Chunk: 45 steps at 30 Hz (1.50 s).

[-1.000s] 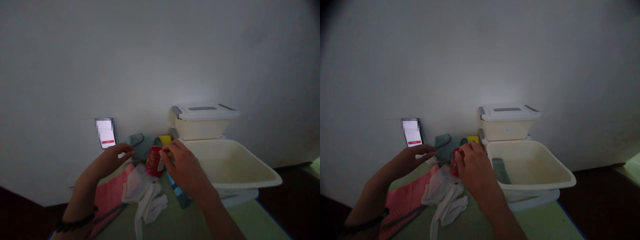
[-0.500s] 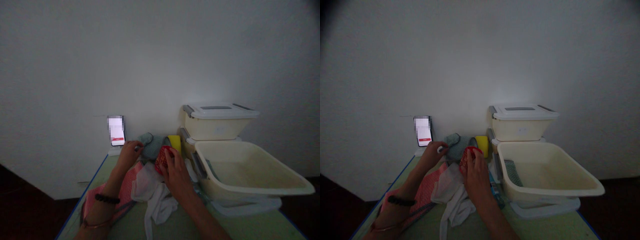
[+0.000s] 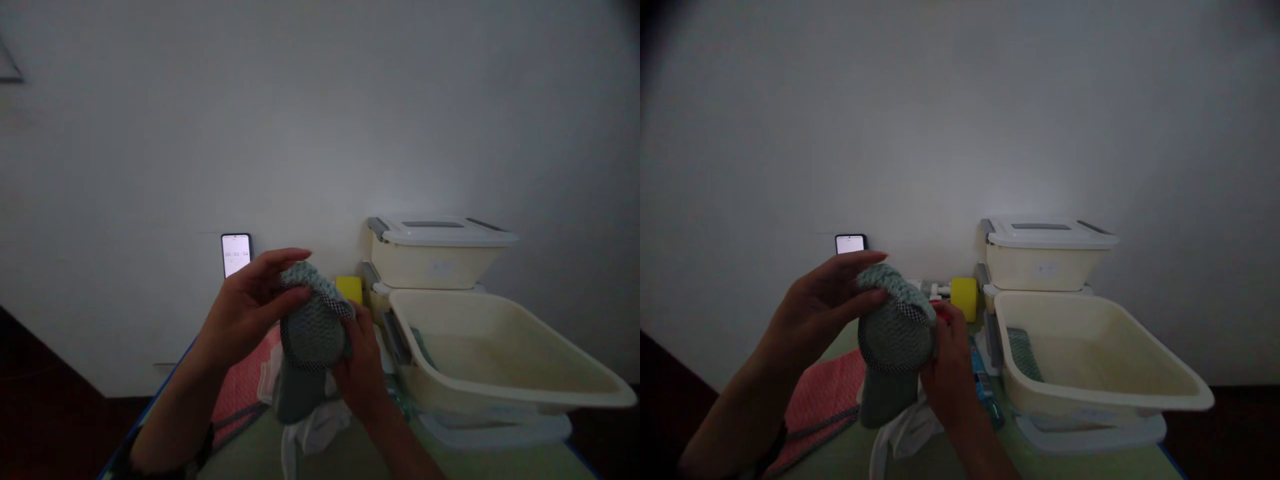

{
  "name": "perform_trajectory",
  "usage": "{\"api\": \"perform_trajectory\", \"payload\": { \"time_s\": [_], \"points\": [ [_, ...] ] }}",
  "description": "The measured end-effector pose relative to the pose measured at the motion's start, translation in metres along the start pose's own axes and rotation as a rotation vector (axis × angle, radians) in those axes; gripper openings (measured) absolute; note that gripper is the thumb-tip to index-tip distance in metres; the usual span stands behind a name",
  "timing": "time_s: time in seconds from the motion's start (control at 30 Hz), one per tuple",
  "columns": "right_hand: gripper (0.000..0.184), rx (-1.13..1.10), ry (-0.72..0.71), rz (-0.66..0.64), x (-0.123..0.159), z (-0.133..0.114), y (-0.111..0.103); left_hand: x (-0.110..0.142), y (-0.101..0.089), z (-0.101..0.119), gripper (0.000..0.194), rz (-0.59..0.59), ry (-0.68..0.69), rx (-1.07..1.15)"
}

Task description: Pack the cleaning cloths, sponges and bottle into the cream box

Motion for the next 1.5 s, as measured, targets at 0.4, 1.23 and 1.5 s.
{"api": "perform_trajectory", "payload": {
  "time_s": [0.4,1.23,1.5],
  "points": [
    [0.016,-0.147,0.007,-0.215,-0.045,-0.029,0.019,0.008,0.012,-0.037,0.052,-0.422,-0.005,-0.487],
    [0.017,-0.034,0.352,-0.107,-0.081,-0.015,-0.031,0.012,0.008,-0.029,0.039,-0.394,-0.181,-0.154],
    [0.014,0.002,0.314,-0.149,-0.088,-0.013,-0.054,-0.003,-0.022,-0.023,0.019,-0.11,-0.096,-0.123]
  ]
}}
Point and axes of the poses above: each hand's wrist, its own x-axis away from the middle knuckle, its own y-axis out of the palm, z = x × y, the point moved 10 cm from there along -x, towards the middle knuckle, and after that the axes turned 8 degrees about z, right-handed, at the moved point
